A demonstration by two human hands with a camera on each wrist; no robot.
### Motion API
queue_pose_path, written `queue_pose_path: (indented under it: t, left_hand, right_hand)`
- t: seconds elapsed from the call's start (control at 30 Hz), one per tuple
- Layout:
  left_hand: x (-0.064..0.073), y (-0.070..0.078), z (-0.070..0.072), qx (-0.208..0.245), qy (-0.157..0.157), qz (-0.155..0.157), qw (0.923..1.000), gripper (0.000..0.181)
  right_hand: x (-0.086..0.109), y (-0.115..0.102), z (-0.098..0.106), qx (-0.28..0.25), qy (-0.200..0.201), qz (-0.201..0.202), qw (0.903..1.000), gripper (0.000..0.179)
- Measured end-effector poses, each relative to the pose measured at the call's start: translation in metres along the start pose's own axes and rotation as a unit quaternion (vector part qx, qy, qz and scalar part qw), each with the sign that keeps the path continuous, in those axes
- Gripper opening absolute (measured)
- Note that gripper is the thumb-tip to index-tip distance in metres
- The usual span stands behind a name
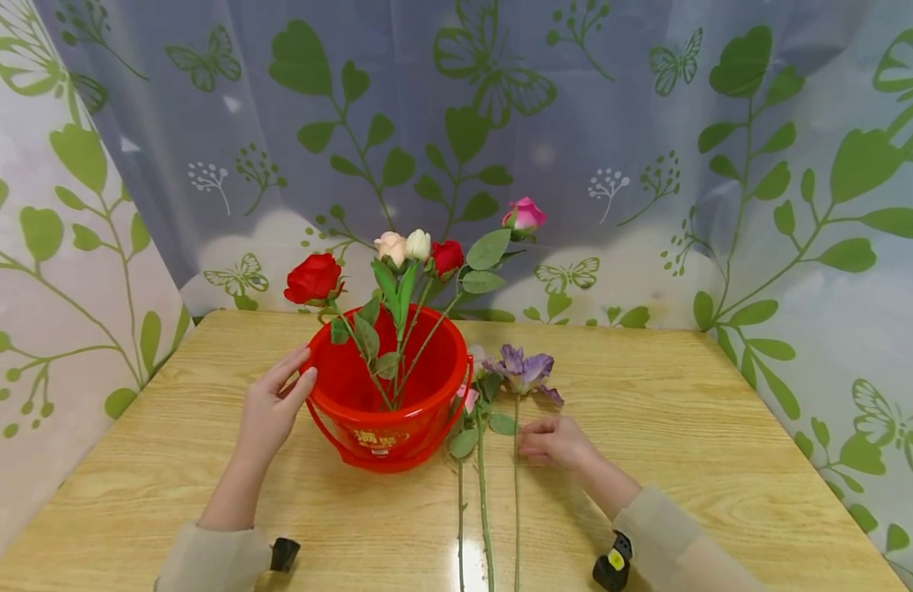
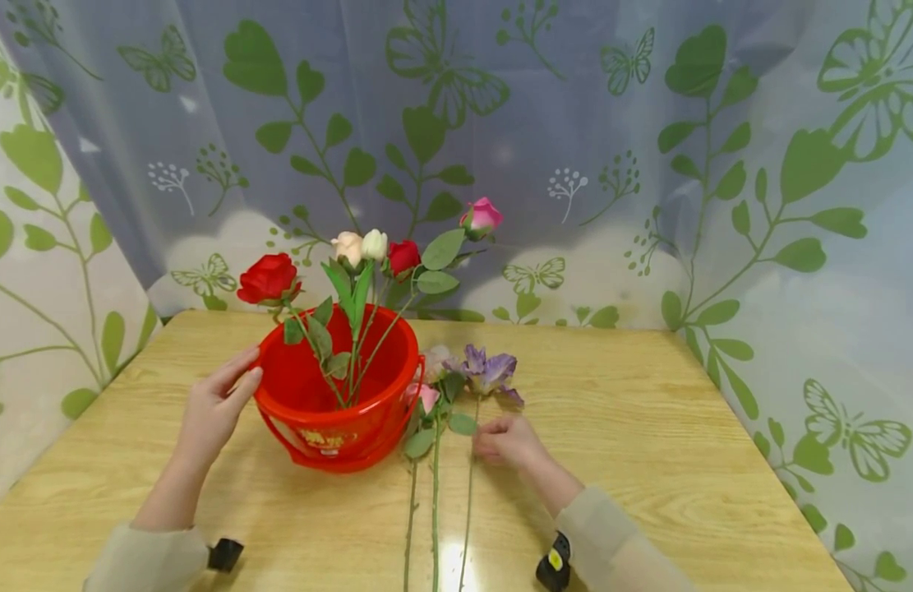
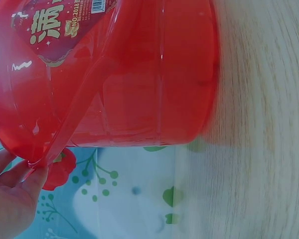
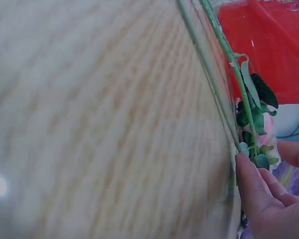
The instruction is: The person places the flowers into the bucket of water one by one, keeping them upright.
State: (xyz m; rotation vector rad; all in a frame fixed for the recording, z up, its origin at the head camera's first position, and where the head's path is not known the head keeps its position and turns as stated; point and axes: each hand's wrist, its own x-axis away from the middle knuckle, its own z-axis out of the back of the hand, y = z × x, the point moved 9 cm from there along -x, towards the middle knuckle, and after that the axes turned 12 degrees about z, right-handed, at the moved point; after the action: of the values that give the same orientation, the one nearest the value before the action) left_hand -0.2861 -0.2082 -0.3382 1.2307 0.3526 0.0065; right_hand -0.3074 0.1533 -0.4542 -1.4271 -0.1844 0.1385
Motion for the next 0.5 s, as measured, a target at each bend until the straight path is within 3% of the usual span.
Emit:
queue_pose_path:
  t: [0.2,0.5]
  left_hand:
    - [0.001,0.001,0.000,0.001,0.001,-0.001,1.0000,0.037]
    - [0.000,-0.001,0.000,0.001,0.004,0.000,1.0000,0.037]
  right_hand:
    - [-0.002,0.009,0.000,-0.009,0.006,-0.025,0.9996,0.028]
    - [-0.009,0.015,0.002,0.022,0.024,-0.050,0.9982,0.025]
